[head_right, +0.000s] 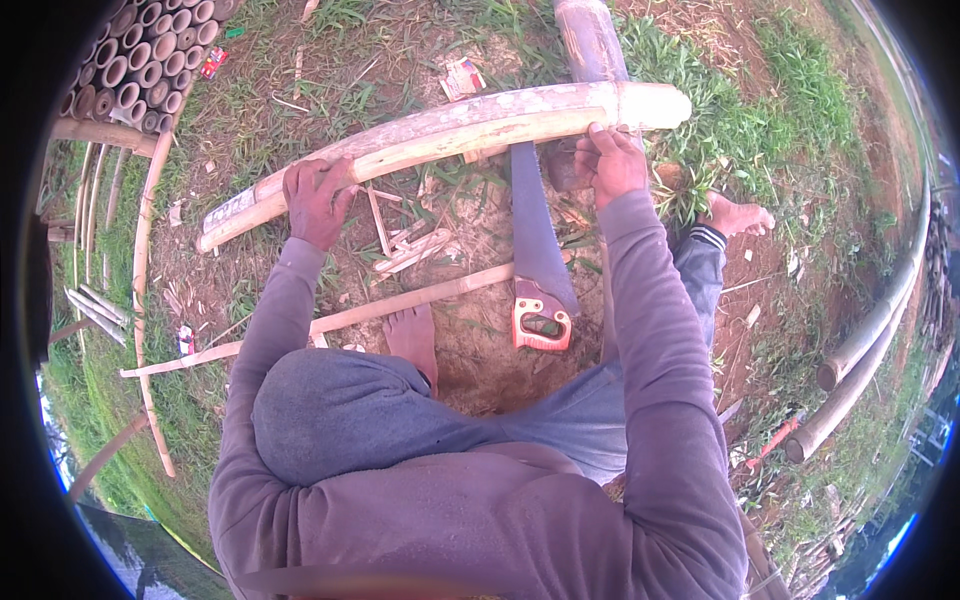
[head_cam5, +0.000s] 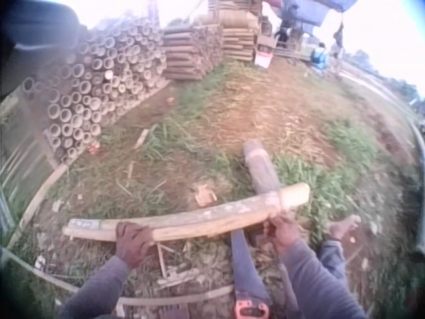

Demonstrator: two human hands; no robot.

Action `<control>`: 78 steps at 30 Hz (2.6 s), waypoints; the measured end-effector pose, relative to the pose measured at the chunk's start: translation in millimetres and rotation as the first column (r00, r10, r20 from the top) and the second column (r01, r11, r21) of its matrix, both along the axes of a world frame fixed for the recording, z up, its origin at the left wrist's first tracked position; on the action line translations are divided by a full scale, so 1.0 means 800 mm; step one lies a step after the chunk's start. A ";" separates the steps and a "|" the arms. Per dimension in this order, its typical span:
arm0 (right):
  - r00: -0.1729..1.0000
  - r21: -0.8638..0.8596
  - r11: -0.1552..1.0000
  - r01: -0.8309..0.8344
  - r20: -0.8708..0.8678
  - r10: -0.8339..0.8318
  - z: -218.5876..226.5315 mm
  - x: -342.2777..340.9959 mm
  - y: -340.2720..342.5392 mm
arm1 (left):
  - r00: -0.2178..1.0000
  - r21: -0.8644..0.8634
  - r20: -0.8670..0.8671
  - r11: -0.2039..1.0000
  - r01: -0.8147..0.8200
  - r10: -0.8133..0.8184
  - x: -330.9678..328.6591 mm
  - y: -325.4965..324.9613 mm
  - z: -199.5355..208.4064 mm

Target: The person sits on the ground and uses a hand saw to cut a long bamboo pole into shorter sections. They repeatedly position the bamboo on a support, saw through it, and move the cut pieces aside.

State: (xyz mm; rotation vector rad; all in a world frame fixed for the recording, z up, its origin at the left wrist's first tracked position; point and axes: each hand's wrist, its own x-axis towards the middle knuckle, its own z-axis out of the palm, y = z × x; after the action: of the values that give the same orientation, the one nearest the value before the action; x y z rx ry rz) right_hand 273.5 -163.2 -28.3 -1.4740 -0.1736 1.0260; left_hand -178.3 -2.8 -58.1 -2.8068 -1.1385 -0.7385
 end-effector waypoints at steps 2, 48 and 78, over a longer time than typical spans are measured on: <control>1.000 -0.010 1.000 -0.006 0.002 0.006 -0.001 0.001 0.001 | 1.000 -0.011 0.008 1.000 -0.002 0.002 0.001 0.000 -0.001; -0.341 -0.863 0.384 -0.328 0.487 0.804 -0.057 -0.173 -0.116 | 0.293 -0.317 0.931 0.882 0.350 0.219 -0.019 0.166 0.454; -0.420 -0.627 0.587 -0.512 0.779 0.466 -0.023 -0.136 -0.120 | 0.903 -0.934 0.294 0.295 0.201 0.314 0.056 -0.108 0.024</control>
State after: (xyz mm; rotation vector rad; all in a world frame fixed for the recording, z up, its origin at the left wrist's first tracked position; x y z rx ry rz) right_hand 165.0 -259.4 -46.7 -1.8379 -2.3184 0.1948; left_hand -133.9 -88.9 -39.3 -3.5144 -2.5201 -0.8924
